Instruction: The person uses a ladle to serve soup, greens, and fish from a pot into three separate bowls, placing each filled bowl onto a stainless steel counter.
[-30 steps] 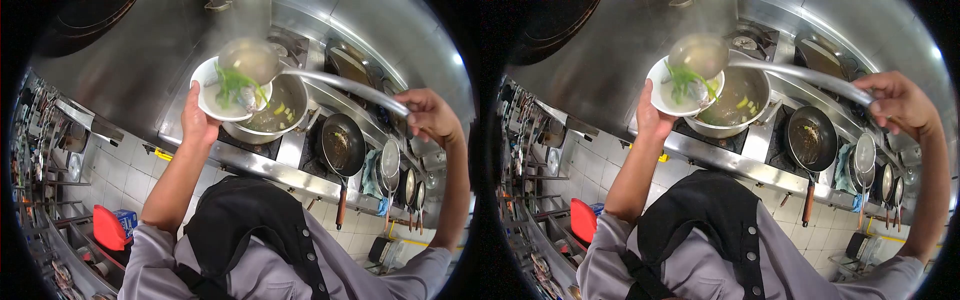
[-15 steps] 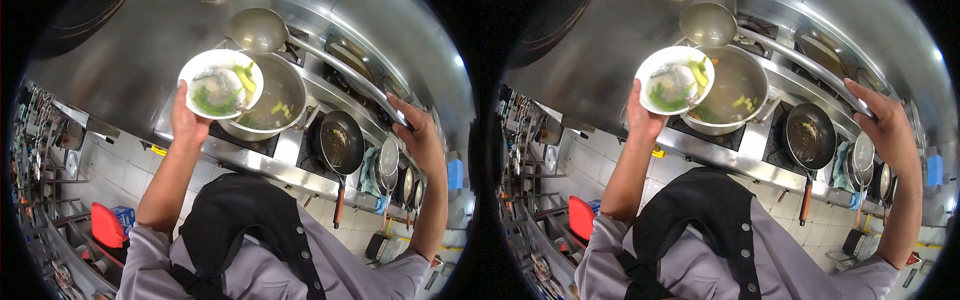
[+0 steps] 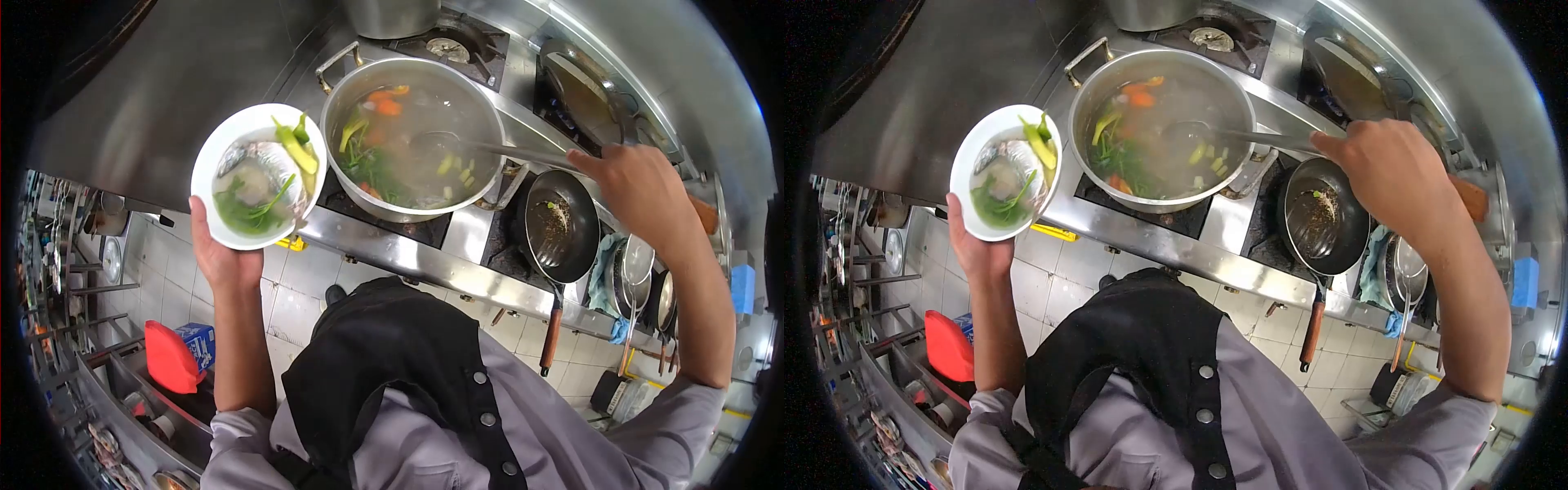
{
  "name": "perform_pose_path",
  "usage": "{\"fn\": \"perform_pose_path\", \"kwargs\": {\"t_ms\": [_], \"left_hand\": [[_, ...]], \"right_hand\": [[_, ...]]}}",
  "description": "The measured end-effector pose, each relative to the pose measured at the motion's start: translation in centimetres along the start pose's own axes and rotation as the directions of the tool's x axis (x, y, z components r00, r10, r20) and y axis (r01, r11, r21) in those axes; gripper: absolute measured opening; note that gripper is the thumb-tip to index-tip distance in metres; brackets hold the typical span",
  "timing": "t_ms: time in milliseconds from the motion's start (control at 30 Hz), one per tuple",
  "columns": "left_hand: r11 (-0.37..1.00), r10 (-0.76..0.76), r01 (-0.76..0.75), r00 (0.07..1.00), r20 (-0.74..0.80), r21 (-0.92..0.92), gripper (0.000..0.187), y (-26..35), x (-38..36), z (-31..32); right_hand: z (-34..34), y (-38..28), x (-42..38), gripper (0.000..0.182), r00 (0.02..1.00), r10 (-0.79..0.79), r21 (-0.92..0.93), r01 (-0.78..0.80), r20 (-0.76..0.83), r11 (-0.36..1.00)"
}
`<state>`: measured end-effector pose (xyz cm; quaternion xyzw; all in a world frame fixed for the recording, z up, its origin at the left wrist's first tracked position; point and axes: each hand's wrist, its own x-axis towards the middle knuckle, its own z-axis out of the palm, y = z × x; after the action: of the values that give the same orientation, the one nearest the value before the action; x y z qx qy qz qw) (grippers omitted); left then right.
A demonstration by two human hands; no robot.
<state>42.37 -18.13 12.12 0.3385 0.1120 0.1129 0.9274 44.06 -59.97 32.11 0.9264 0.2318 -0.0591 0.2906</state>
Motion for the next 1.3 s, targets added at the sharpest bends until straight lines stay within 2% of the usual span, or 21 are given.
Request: {"fn": "perform_pose_path", "kwargs": {"t_ms": [67, 133, 167, 200, 267, 300, 433, 467, 500, 533, 600, 633, 700, 900, 1067, 1133, 1300], "left_hand": [[1.000, 0.012, -0.012, 1.000, -0.009, 0.014, 0.052, 0.3, -0.5, -1.2], [0.999, 0.023, -0.022, 1.000, -0.017, 0.029, 0.053, 0.5, -1.1, -1.7], [1.000, 0.014, -0.013, 0.999, -0.044, 0.026, 0.053, 0.7, -1.4, -1.7], [1.000, 0.006, -0.004, 0.997, -0.072, 0.024, 0.054, 0.8, -1.7, -1.8], [0.999, 0.007, -0.003, 0.995, -0.100, 0.036, 0.055, 0.9, -2.0, -2.3], [1.000, 0.006, -0.004, 0.996, -0.087, 0.027, 0.055, 1.0, -2.1, -2.6], [1.000, -0.001, 0.002, 0.996, -0.088, 0.021, 0.056, 1.2, -2.3, -3.9], [1.000, -0.001, 0.003, 0.996, -0.089, 0.022, 0.056, 1.2, -2.3, -3.8], [1.000, 0.004, -0.001, 0.993, -0.114, 0.026, 0.056, 1.2, -2.4, -3.7], [1.000, 0.011, -0.007, 0.990, -0.139, 0.030, 0.057, 1.2, -2.4, -3.5], [0.999, 0.014, -0.010, 0.991, -0.136, 0.030, 0.056, 1.2, -2.6, -3.3], [0.999, 0.017, -0.013, 0.991, -0.133, 0.031, 0.055, 1.2, -2.6, -3.2], [0.999, 0.022, -0.017, 0.991, -0.133, 0.037, 0.055, 1.2, -2.6, -3.1], [0.999, 0.020, -0.015, 0.990, -0.141, 0.036, 0.055, 1.2, -2.7, -3.5], [0.999, 0.022, -0.014, 0.986, -0.165, 0.050, 0.055, 1.3, -3.0, -3.4], [0.998, 0.013, -0.005, 0.993, -0.116, 0.067, 0.056, 1.3, -3.0, -3.5], [0.998, 0.020, -0.010, 0.991, -0.133, 0.070, 0.056, 1.2, -3.2, -3.4]], "right_hand": [[0.3, 0.6, 1.3, 0.041, 0.999, -0.046, 0.005, 0.046, -0.017, 0.999], [0.1, 1.6, 2.9, 0.039, 0.988, -0.037, 0.141, 0.016, 0.151, 0.990], [0.0, 1.9, 3.6, 0.042, 0.984, -0.028, 0.257, -0.020, 0.178, 0.966], [0.7, 2.5, 4.3, 0.042, 0.983, -0.032, 0.261, -0.016, 0.179, 0.965], [2.8, 4.1, 5.6, 0.045, 0.983, -0.149, 0.402, 0.095, 0.104, 0.911], [3.6, 4.7, 6.3, 0.047, 0.977, -0.164, 0.452, 0.088, 0.133, 0.888], [5.5, 5.7, 7.8, 0.049, 0.968, -0.238, 0.536, 0.161, 0.077, 0.829], [4.7, 5.4, 8.2, 0.048, 0.950, -0.171, 0.597, -0.019, 0.261, 0.802], [4.2, 5.3, 8.5, 0.048, 0.891, -0.117, 0.618, -0.204, 0.439, 0.760], [4.6, 5.4, 8.6, 0.048, 0.892, -0.117, 0.618, -0.203, 0.437, 0.760], [6.1, 5.8, 9.0, 0.046, 0.860, -0.167, 0.755, -0.312, 0.482, 0.576], [6.4, 5.9, 9.1, 0.046, 0.862, -0.166, 0.756, -0.309, 0.479, 0.577], [6.8, 6.2, 9.3, 0.046, 0.821, -0.209, 0.789, -0.390, 0.531, 0.475], [7.8, 6.8, 8.3, 0.048, 0.821, -0.205, 0.821, -0.444, 0.533, 0.359], [7.6, 6.7, 7.7, 0.049, 0.830, -0.187, 0.820, -0.435, 0.526, 0.373], [7.6, 6.7, 7.5, 0.049, 0.833, -0.183, 0.818, -0.428, 0.523, 0.385], [7.8, 6.0, 7.4, 0.046, 0.837, -0.173, 0.831, -0.447, 0.519, 0.330]]}}
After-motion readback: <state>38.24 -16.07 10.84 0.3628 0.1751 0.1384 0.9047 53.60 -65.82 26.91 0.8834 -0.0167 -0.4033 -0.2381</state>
